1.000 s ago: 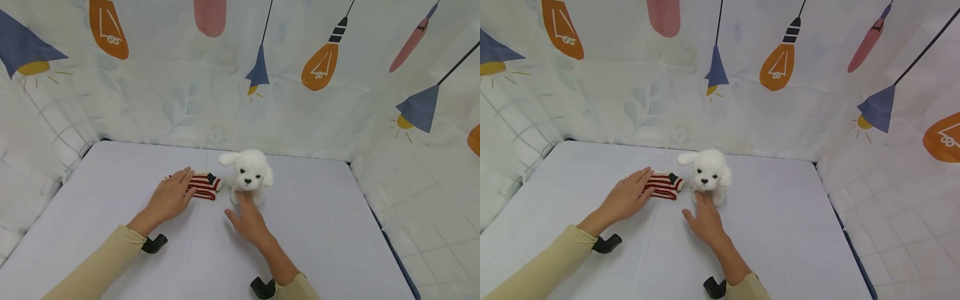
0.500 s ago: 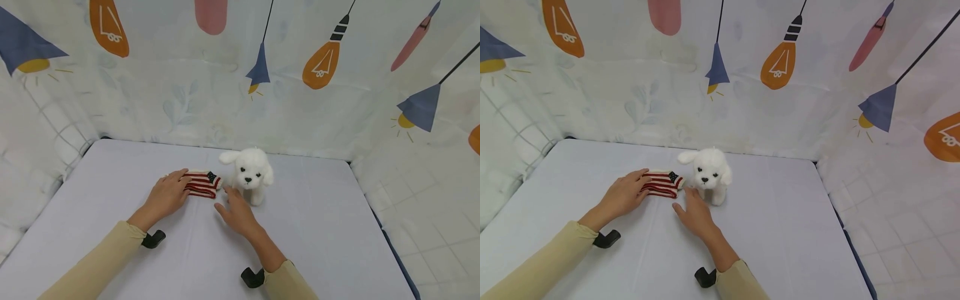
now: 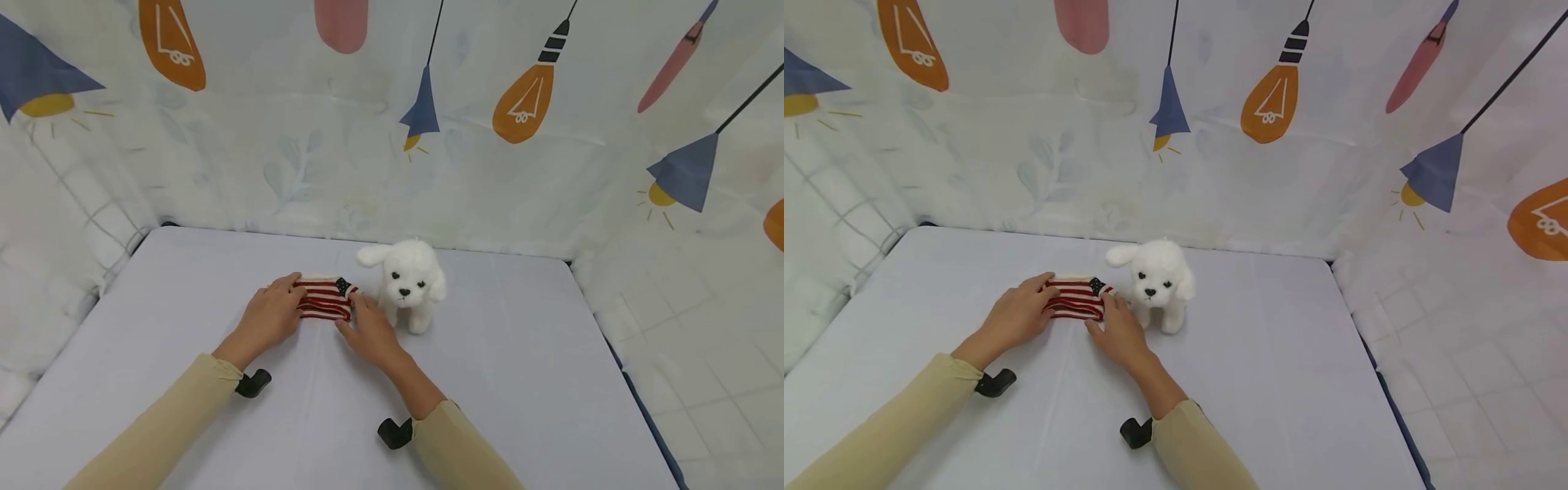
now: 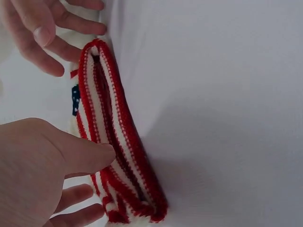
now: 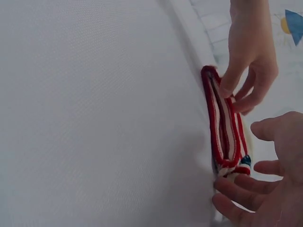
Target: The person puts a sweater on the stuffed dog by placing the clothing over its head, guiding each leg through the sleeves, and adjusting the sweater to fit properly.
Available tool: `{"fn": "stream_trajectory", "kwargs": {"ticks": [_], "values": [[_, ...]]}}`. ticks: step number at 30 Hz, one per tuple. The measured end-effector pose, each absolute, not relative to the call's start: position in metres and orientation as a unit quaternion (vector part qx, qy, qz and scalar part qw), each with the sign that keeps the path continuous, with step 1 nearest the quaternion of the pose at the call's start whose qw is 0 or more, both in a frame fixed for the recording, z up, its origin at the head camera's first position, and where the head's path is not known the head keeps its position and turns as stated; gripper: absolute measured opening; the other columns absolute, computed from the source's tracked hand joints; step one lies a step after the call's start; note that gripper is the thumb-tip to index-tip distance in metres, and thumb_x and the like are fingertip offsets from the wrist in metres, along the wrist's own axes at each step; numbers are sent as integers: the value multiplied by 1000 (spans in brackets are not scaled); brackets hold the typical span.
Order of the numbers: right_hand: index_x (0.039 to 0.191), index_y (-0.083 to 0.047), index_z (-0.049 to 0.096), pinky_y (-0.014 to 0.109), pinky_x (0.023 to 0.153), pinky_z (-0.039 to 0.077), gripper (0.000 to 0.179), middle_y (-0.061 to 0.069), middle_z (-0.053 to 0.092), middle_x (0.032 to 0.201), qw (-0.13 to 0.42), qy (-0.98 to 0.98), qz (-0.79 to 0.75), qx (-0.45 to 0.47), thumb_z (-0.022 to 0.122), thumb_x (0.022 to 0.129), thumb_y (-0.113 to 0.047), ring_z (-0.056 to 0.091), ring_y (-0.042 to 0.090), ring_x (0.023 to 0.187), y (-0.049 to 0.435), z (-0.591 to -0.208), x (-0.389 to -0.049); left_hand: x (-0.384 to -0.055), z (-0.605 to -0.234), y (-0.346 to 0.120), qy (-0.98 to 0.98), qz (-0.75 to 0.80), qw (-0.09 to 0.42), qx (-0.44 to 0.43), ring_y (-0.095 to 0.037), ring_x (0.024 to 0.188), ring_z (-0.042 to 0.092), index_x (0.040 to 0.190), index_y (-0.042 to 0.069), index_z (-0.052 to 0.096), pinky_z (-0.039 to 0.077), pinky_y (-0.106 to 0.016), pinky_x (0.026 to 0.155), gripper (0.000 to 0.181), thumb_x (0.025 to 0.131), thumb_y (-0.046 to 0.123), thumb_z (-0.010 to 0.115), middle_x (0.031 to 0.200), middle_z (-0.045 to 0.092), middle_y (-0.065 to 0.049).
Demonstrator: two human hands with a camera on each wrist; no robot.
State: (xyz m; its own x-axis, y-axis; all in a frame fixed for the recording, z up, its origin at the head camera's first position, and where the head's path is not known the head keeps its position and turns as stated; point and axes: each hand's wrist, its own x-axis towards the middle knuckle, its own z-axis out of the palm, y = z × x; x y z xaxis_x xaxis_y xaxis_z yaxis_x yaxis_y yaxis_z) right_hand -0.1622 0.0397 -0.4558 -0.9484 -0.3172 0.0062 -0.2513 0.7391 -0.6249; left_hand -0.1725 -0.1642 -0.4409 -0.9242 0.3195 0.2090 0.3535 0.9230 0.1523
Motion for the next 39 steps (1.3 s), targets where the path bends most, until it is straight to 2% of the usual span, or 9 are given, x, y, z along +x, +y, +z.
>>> {"fn": "stream_trajectory", "kwargs": {"ticks": [3, 6, 12, 18, 22, 25, 32, 35, 39], "values": [[139, -12, 34, 34, 98, 42, 59, 4, 45, 134, 44, 938, -312, -148, 54, 90, -38, 45, 17, 124, 34, -457, -165, -175, -445, -165, -977, -91, 96, -168, -35, 122, 44, 103, 3, 61, 43, -54, 83, 26, 79, 11, 67, 133, 46, -21], [138, -12, 35, 33, 98, 42, 58, 4, 46, 132, 40, 943, -299, -140, 54, 90, -38, 45, 16, 122, 30, -458, -167, -177, -447, -165, -977, -81, 108, -165, -34, 121, 45, 100, 2, 60, 43, -53, 83, 21, 82, 11, 64, 132, 48, -20], [136, -13, 37, 31, 97, 43, 56, 4, 46, 130, 27, 946, -294, -133, 56, 89, -37, 47, 15, 120, 25, -459, -168, -176, -446, -166, -978, -63, 117, -159, -33, 119, 47, 116, -4, 54, 44, -52, 84, 36, 85, 13, 60, 131, 49, -19], [122, -15, 51, 25, 85, 48, 42, -1, 55, 114, -50, 952, -265, -147, 63, 85, -31, 55, 10, 103, 22, -458, -168, -167, -440, -164, -977, -61, 120, -163, -33, 119, 48, 114, -4, 54, 45, -53, 83, 35, 85, 15, 60, 130, 49, -19], [115, -17, 56, 25, 81, 49, 37, -3, 59, 107, -113, 951, -230, -172, 68, 81, -29, 57, 11, 99, 19, -456, -168, -158, -434, -161, -974, -67, 132, -174, -31, 118, 48, 109, -3, 54, 46, -51, 81, 31, 85, 15, 60, 130, 50, -17], [113, -16, 57, 27, 80, 49, 38, -2, 59, 106, -137, 951, -208, -183, 69, 80, -29, 56, 13, 98, 17, -456, -169, -151, -429, -158, -969, -73, 145, -184, -30, 118, 49, 107, -2, 54, 46, -49, 78, 29, 84, 15, 60, 129, 51, -16], [119, -17, 54, 36, 87, 44, 51, 0, 56, 117, -114, 963, -182, -163, 73, 75, -36, 51, 18, 110, 13, -460, -169, -136, -418, -153, -964, -83, 159, -199, -27, 117, 50, 99, 1, 54, 48, -45, 75, 21, 85, 15, 61, 127, 52, -14], [121, -16, 53, 37, 87, 43, 52, 0, 59, 115, -90, 966, -188, -150, 72, 76, -34, 53, 18, 108, 13, -464, -169, -131, -415, -150, -960, -110, 154, -208, -26, 106, 56, 97, 5, 53, 48, -39, 68, 16, 86, 15, 59, 125, 54, -13], [110, -16, 59, 33, 81, 43, 36, -3, 65, 102, -91, 958, -235, -137, 71, 76, -18, 59, 14, 93, 14, -467, -167, -127, -413, -150, -950, -180, 122, -225, -16, 82, 56, 107, 6, 52, 45, -30, 62, 22, 87, 14, 58, 110, 59, -8]]}}
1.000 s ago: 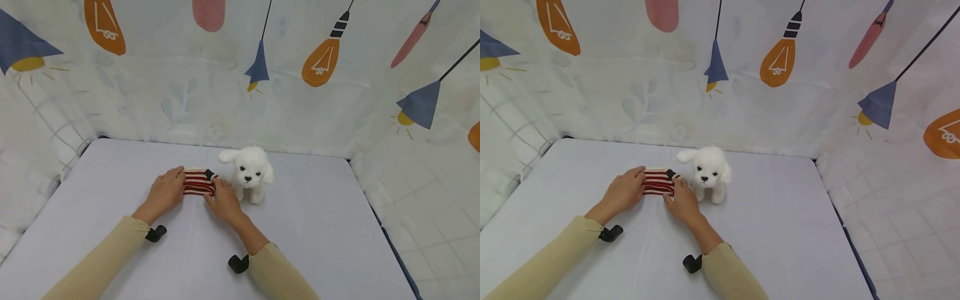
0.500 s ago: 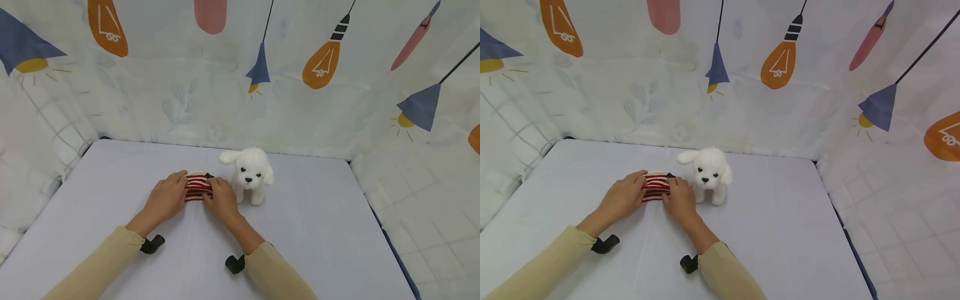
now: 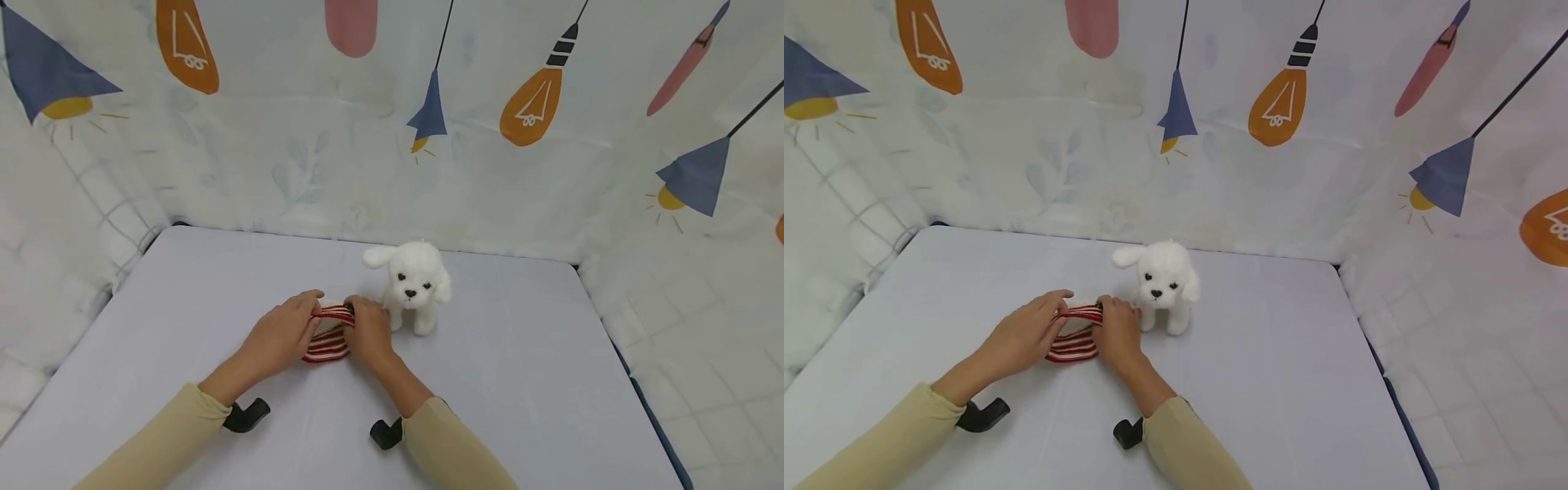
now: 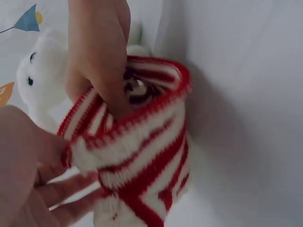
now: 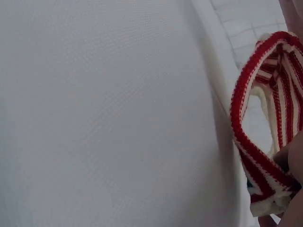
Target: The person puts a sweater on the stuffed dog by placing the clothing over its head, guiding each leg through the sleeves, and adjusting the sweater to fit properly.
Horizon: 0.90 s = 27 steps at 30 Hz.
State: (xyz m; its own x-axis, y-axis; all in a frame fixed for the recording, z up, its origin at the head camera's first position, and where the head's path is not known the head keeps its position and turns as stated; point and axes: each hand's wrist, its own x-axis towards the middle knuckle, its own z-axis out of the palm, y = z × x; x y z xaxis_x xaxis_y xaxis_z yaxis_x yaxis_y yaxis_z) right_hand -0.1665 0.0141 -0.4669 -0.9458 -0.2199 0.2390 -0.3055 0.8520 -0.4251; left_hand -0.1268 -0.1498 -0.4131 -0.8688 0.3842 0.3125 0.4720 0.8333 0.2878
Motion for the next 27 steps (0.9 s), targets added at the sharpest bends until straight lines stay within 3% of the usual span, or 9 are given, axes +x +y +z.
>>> {"fn": "stream_trajectory", "kwargs": {"ticks": [4, 8, 10, 14, 16, 21, 27], "values": [[97, -16, 62, 29, 76, 44, 28, -5, 67, 91, 125, -941, 284, 136, 70, 72, -7, 62, 10, 84, 20, -462, -163, -126, -414, -150, -929, -264, 40, -258, -14, 95, 55, 101, 15, 51, 47, -29, 70, 14, 89, 20, 57, 119, 55, -5], [98, -16, 61, 29, 77, 43, 32, -5, 67, 93, 139, -931, 310, 136, 69, 69, -4, 62, 10, 86, 22, -455, -158, -125, -417, -153, -903, -342, -43, -257, -19, 113, 51, 89, 24, 47, 49, -30, 77, 13, 92, 35, 51, 138, 42, -5], [100, -16, 61, 29, 78, 42, 34, -5, 67, 95, 143, -930, 311, 135, 69, 69, -3, 62, 10, 89, 22, -451, -156, -126, -420, -155, -896, -368, -52, -244, -21, 117, 49, 94, 24, 48, 49, -36, 82, 16, 93, 41, 46, 139, 41, -4], [101, -17, 61, 28, 77, 42, 35, -6, 66, 96, 164, -927, 309, 135, 69, 70, -3, 62, 9, 91, 23, -446, -152, -132, -427, -160, -888, -395, -53, -229, -28, 122, 47, 118, 16, 45, 45, -47, 91, 32, 95, 38, 43, 133, 47, -7], [101, -18, 61, 27, 76, 42, 34, -7, 66, 96, 178, -923, 311, 139, 70, 71, -5, 62, 8, 90, 23, -443, -149, -135, -431, -162, -882, -410, -76, -220, -30, 120, 49, 128, 14, 38, 45, -47, 91, 40, 96, 37, 43, 131, 48, -9], [101, -17, 61, 27, 75, 43, 30, -6, 66, 95, 211, -913, 311, 160, 72, 74, -11, 61, 9, 90, 23, -434, -144, -140, -441, -166, -850, -466, -164, -182, -28, 119, 50, 125, 17, 44, 47, -40, 88, 37, 95, 38, 45, 130, 49, -9], [103, -18, 60, 27, 77, 41, 34, -6, 65, 98, 195, -911, 329, 155, 69, 73, -5, 58, 9, 91, 24, -424, -138, -144, -436, -173, -788, -545, -246, -147, -12, 81, 56, 114, 10, 49, 48, -29, 69, 32, 95, 35, 45, 97, 58, -7]]}}
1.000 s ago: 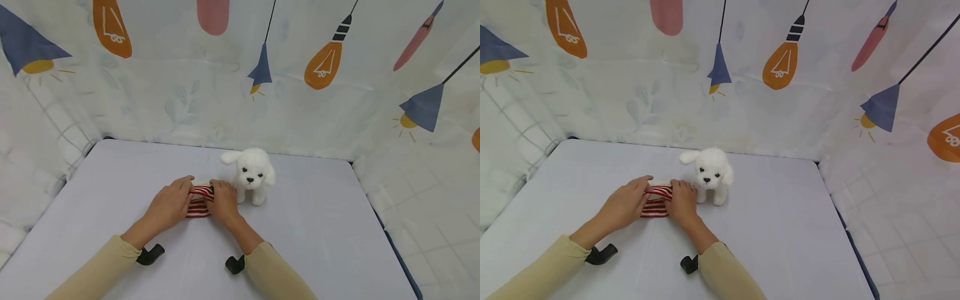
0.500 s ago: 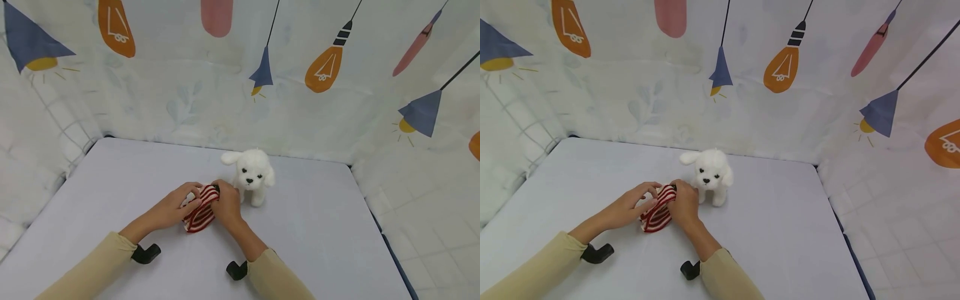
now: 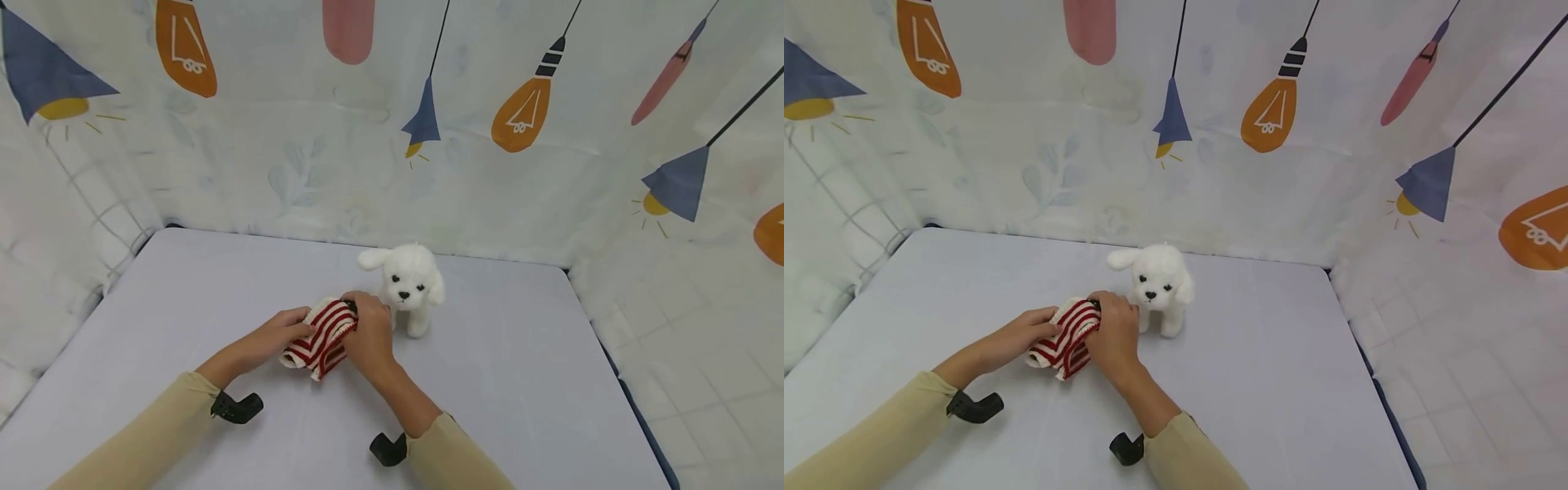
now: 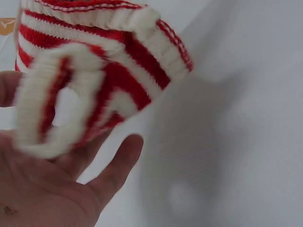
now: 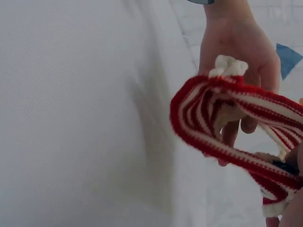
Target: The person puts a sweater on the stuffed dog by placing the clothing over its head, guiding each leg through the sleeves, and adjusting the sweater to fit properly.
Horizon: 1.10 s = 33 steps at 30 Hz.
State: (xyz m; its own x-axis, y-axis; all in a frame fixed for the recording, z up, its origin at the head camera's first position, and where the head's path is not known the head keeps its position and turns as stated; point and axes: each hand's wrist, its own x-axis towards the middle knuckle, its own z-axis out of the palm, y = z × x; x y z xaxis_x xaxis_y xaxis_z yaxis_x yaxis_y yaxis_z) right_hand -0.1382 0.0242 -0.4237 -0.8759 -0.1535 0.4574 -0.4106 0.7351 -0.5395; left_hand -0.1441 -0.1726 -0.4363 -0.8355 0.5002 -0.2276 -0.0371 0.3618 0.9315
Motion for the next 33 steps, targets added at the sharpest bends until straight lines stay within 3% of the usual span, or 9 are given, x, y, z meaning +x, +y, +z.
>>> {"fn": "stream_trajectory", "kwargs": {"ticks": [3, 8, 12, 15, 19, 23, 27, 31, 33], "values": [[104, -18, 59, 27, 78, 40, 39, -6, 64, 100, 181, -907, 347, 154, 66, 71, 1, 57, 9, 94, 26, -421, -135, -145, -431, -176, 767, 570, 260, 136, -10, 67, 54, 108, 7, 47, 48, -28, 60, 30, 95, 34, 43, 85, 55, -6], [109, -16, 55, 29, 84, 43, 38, -5, 61, 104, 161, -902, 359, 175, 66, 75, -3, 55, 8, 99, 32, -420, -131, -149, -423, -176, 773, 571, 240, 138, -12, 63, 54, 104, 9, 46, 48, -30, 54, 24, 96, 31, 44, 85, 56, -8], [121, -13, 46, 27, 92, 44, 50, -3, 54, 117, 105, -904, 361, 205, 71, 78, -19, 50, 9, 107, 42, -422, -126, -153, -418, -175, 791, 557, 200, 157, -18, 85, 61, 107, 16, 51, 52, -32, 64, 17, 95, 27, 48, 112, 57, -9], [132, -15, 37, 26, 90, 44, 70, -4, 46, 125, 32, -901, 370, 225, 74, 75, -33, 46, 9, 109, 53, -421, -122, -156, -414, -176, 802, 543, 166, 188, -24, 106, 56, 102, 17, 54, 51, -31, 75, 11, 94, 23, 49, 130, 49, -6], [138, -21, 29, 31, 90, 44, 83, -7, 40, 130, -52, -885, 397, 239, 69, 71, -51, 44, 8, 109, 61, -423, -120, -157, -408, -176, 811, 525, 134, 220, -26, 117, 49, 93, 17, 56, 48, -28, 81, 5, 93, 18, 51, 134, 47, -6], [140, -20, 28, 34, 93, 43, 76, -5, 39, 134, -103, -878, 424, 197, 53, 81, -60, 43, 9, 114, 63, -427, -121, -158, -405, -173, 825, 499, 108, 244, -24, 119, 48, 91, 21, 59, 46, -26, 85, 10, 89, 12, 55, 132, 49, -2], [134, -19, 37, 34, 82, 48, 60, 0, 48, 127, -134, -858, 479, 127, 36, 90, -59, 53, 16, 104, 62, -431, -123, -159, -402, -168, 833, 467, 78, 287, -24, 117, 51, 87, 23, 61, 45, -24, 85, 20, 83, 3, 60, 128, 50, 2], [124, -22, 46, 32, 65, 53, 51, 3, 53, 116, -165, -822, 540, 78, 34, 91, -59, 60, 20, 89, 61, -436, -126, -157, -396, -163, 842, 424, 50, 329, -22, 118, 50, 85, 27, 65, 46, -23, 83, 31, 77, -2, 64, 128, 50, 1], [120, -23, 49, 32, 65, 54, 49, 2, 53, 116, -176, -810, 556, 59, 36, 90, -59, 59, 17, 91, 61, -437, -128, -155, -392, -159, 842, 414, 44, 344, -22, 116, 52, 84, 28, 66, 48, -23, 78, 35, 74, -5, 63, 129, 49, -1]]}}
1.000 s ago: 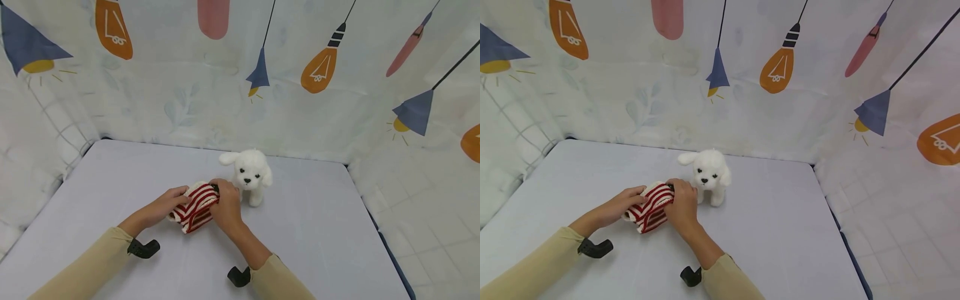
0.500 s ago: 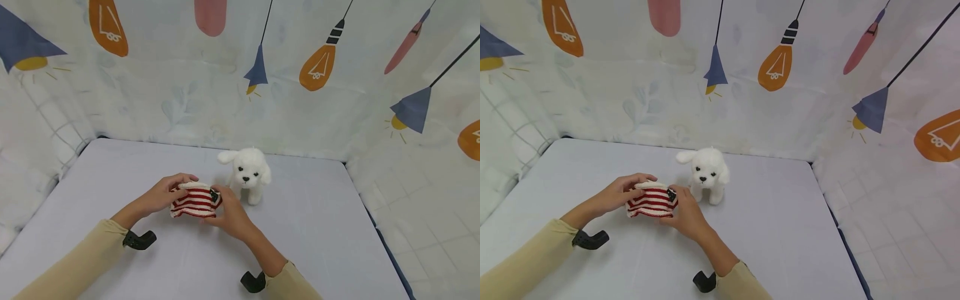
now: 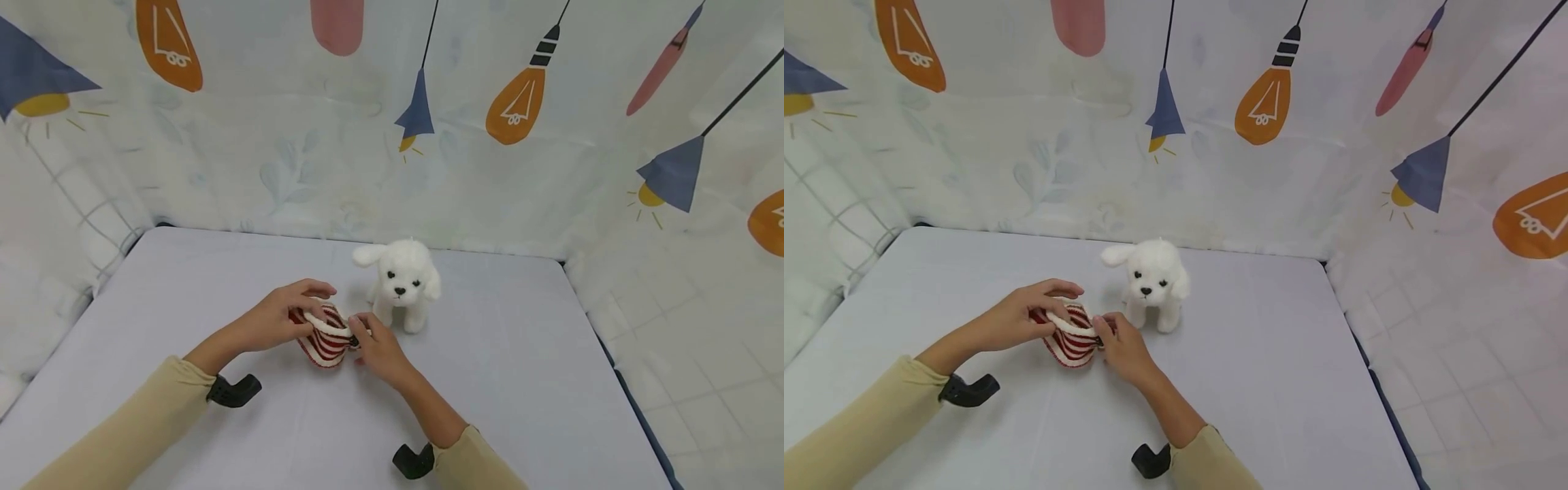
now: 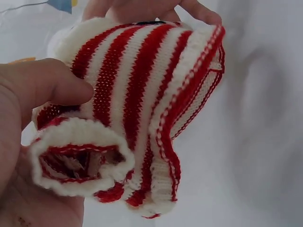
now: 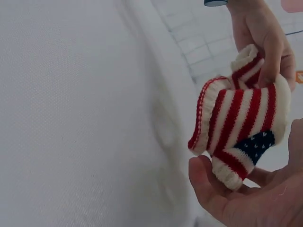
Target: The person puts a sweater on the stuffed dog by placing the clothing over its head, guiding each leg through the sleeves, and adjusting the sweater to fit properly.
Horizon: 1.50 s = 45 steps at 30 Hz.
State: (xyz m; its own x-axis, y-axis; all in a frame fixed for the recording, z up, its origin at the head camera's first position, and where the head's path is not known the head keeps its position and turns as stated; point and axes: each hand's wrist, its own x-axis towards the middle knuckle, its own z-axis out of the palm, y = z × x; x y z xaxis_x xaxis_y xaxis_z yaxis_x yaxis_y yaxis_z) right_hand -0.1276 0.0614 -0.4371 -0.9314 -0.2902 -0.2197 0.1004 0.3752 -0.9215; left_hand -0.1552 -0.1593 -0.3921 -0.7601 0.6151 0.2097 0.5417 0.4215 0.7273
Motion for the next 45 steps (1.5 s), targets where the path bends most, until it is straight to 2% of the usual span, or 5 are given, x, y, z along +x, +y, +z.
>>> {"fn": "stream_trajectory", "kwargs": {"ticks": [15, 22, 28, 33, 45], "values": [[99, -17, 61, 27, 61, 50, 20, 0, 61, 95, 122, 810, -573, -26, 61, 82, -28, 56, 9, 76, 57, -438, -131, -134, -382, -134, 835, 332, -55, 435, -18, 103, 56, 78, 23, 68, 45, -17, 65, 33, 72, -8, 60, 132, 47, -5], [87, -15, 57, 22, 63, 47, 8, 0, 61, 85, -17, 826, -563, -29, 60, 81, -17, 55, 8, 76, 52, -434, -124, -127, -384, -131, 851, 345, 9, 397, -14, 124, 42, 102, 22, 44, 46, -27, 75, 35, 77, -2, 49, 142, 34, 3], [97, -15, 57, 22, 70, 48, 15, 1, 63, 94, -67, 834, -544, -67, 60, 83, -16, 57, 9, 84, 52, -424, -118, -128, -395, -124, 868, 332, -42, 366, -14, 128, 39, 133, 15, 37, 39, -38, 100, 51, 87, 19, 59, 138, 39, 2], [99, -12, 57, 21, 69, 50, 17, 1, 63, 97, -97, 836, -528, -109, 62, 83, -16, 58, 9, 85, 53, -418, -115, -133, -408, -119, 871, 352, -64, 336, -18, 121, 45, 136, 11, 33, 44, -38, 94, 61, 83, 15, 62, 134, 43, -2], [99, -12, 57, 22, 71, 50, 18, 0, 61, 99, -114, 832, -523, -143, 64, 83, -17, 57, 9, 87, 65, -404, -110, -149, -415, -119, 802, 518, 75, 287, -20, 120, 49, 136, 20, 34, 39, -45, 101, 59, 84, 1, 56, 125, 54, -2]]}}
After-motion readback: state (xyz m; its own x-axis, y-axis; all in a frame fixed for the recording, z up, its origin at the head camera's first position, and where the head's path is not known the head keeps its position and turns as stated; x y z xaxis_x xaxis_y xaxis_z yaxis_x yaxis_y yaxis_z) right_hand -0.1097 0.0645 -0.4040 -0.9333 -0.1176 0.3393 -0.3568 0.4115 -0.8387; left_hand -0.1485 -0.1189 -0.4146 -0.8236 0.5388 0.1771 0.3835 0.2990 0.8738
